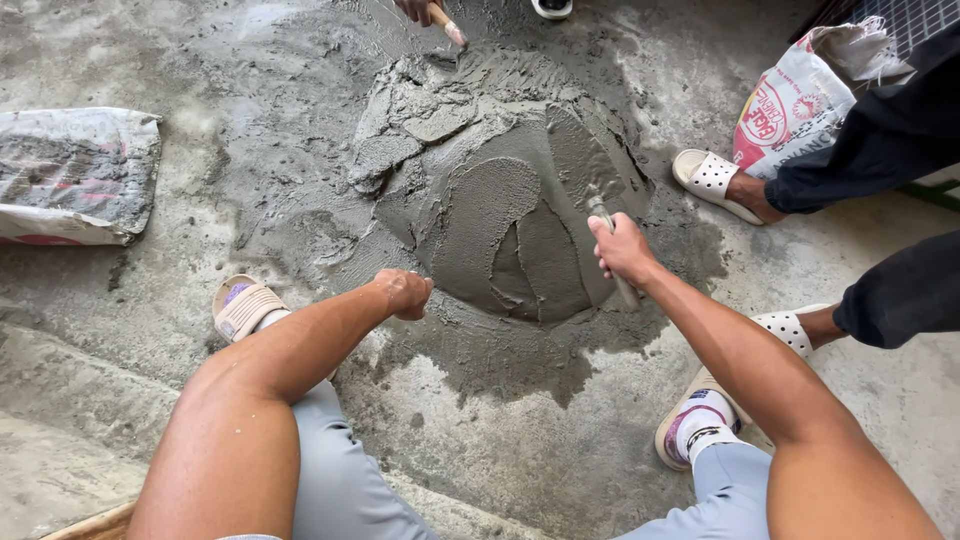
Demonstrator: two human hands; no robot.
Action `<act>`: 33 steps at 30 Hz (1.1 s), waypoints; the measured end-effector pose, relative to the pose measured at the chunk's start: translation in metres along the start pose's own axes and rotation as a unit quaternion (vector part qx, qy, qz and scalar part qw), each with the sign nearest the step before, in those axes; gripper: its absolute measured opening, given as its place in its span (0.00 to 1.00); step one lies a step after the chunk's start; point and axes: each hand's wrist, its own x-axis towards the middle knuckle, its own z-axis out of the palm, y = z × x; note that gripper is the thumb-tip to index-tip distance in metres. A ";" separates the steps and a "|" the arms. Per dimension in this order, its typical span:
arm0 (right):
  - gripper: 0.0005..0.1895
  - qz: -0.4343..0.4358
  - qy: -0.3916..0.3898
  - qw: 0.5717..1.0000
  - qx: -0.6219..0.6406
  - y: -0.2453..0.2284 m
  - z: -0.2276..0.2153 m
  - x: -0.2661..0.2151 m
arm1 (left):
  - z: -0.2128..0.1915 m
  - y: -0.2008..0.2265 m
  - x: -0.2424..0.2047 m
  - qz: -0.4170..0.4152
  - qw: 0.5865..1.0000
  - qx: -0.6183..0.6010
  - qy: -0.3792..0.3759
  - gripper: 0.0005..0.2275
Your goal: Shaping and smoothing a mound of wet cement using a hand trowel
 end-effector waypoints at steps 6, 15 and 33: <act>0.19 -0.049 -0.053 0.978 -0.196 -0.014 -0.012 -0.052 | -0.013 0.004 -0.015 0.006 1.000 -0.001 0.000 0.24; 0.20 -0.081 -0.275 0.854 -0.433 0.017 0.015 -0.086 | -0.022 0.003 -0.024 0.019 1.000 -0.016 0.017 0.24; 0.21 -0.074 -0.289 0.833 -0.466 0.076 0.021 -0.091 | -0.027 0.003 -0.030 0.035 0.999 -0.003 0.041 0.23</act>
